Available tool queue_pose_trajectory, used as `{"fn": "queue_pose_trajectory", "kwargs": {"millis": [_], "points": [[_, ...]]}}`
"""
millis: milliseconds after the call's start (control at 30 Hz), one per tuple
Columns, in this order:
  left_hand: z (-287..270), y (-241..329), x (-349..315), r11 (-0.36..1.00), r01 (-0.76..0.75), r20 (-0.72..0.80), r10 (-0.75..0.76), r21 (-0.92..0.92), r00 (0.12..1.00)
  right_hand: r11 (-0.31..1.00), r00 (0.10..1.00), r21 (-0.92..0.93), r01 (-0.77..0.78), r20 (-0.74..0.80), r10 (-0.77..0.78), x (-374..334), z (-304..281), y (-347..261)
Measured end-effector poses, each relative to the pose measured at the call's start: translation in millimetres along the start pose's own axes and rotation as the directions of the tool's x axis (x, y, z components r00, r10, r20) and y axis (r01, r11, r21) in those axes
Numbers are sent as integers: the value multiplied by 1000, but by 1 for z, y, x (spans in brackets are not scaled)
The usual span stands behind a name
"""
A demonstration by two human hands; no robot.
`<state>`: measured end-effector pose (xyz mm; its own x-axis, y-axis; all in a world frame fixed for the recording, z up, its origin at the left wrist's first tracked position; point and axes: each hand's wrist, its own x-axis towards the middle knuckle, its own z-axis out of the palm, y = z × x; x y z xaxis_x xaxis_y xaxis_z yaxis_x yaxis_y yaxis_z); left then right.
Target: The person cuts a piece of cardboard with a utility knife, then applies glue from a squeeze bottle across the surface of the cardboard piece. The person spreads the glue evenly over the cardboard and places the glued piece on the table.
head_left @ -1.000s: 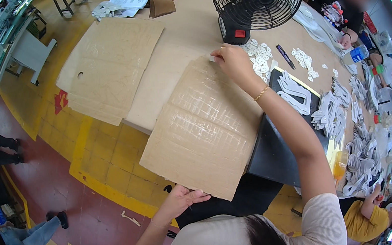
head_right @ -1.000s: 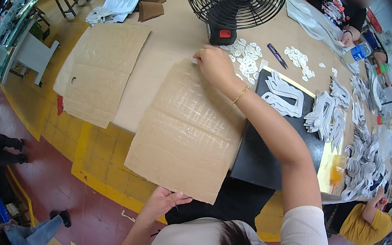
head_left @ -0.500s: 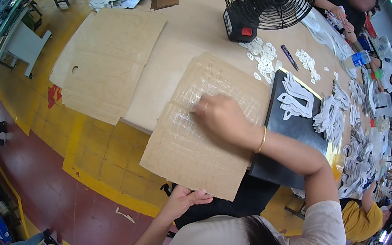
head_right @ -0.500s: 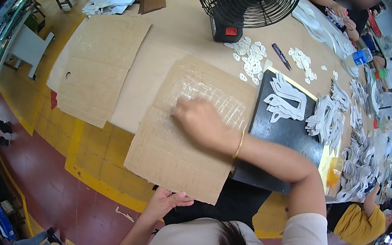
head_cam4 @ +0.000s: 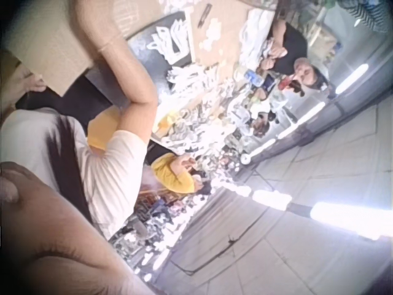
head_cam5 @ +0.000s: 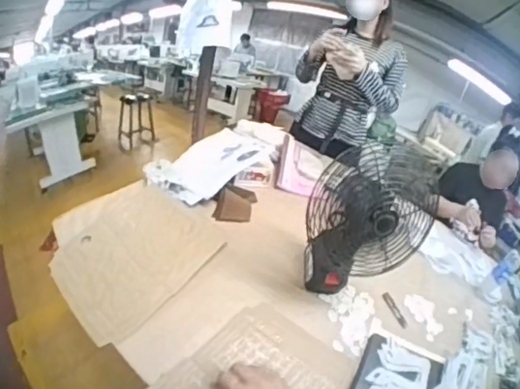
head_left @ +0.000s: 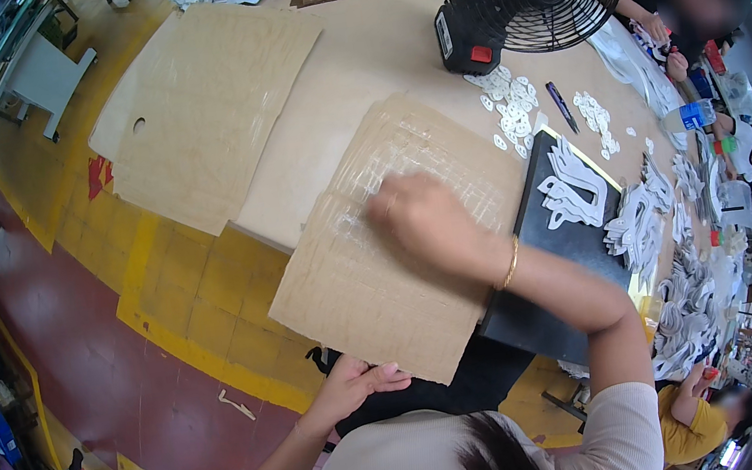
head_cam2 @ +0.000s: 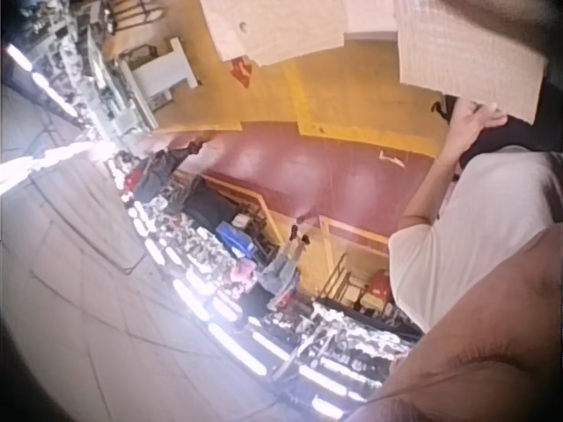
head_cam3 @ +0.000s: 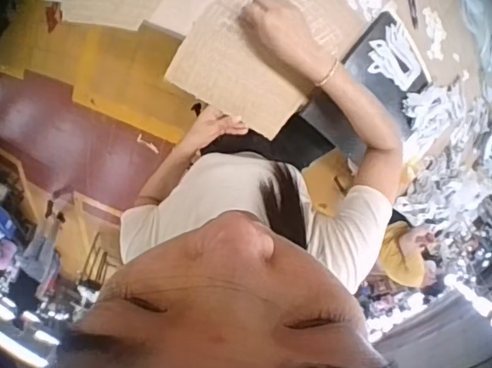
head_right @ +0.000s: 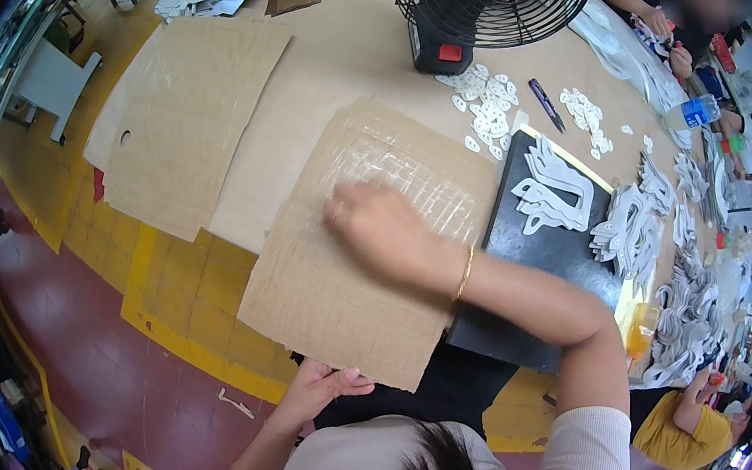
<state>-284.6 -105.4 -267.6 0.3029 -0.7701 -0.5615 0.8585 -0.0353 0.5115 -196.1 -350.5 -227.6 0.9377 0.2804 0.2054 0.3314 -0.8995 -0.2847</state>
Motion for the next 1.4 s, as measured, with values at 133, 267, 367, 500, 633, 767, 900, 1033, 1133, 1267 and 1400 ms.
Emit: {"fn": "queue_pose_trajectory", "kwargs": {"millis": [133,267,367,500,633,767,900,1033,1133,1267,1400], "points": [[-3,-5,3,1000,-19,22,19,-8,1000,967,966,-108,-233,-139,217,32,-26,53],[-2,-1,3,1000,-13,26,14,-15,1000,987,996,-134,-85,-45,79,22,4,13],[-1,-2,2,1000,-11,27,11,-9,1000,986,988,70,153,-25,-152,-11,21,-57],[-5,-7,2,998,-68,80,68,-1,994,942,967,227,248,-2,-254,-32,15,-96],[2,-5,1,999,-37,16,37,-28,999,994,988,-20,104,114,-101,-12,10,-33],[2,-4,3,1000,-24,40,23,16,999,927,930,-147,-345,-187,316,23,-19,69],[0,-6,4,999,-34,17,34,-18,999,948,964,-226,-225,-193,183,36,13,35],[-1,-10,2,998,-32,13,33,-51,999,982,981,28,188,-57,-187,11,36,-84],[-6,-20,3,998,-47,27,48,-29,998,940,955,171,297,-52,-292,5,47,-98],[1,-19,0,996,-36,-6,35,-86,999,985,998,-158,-66,-13,65,48,28,-14],[4,-19,6,996,-11,2,11,-86,1000,940,927,-136,-314,-255,273,62,-2,52]]}}
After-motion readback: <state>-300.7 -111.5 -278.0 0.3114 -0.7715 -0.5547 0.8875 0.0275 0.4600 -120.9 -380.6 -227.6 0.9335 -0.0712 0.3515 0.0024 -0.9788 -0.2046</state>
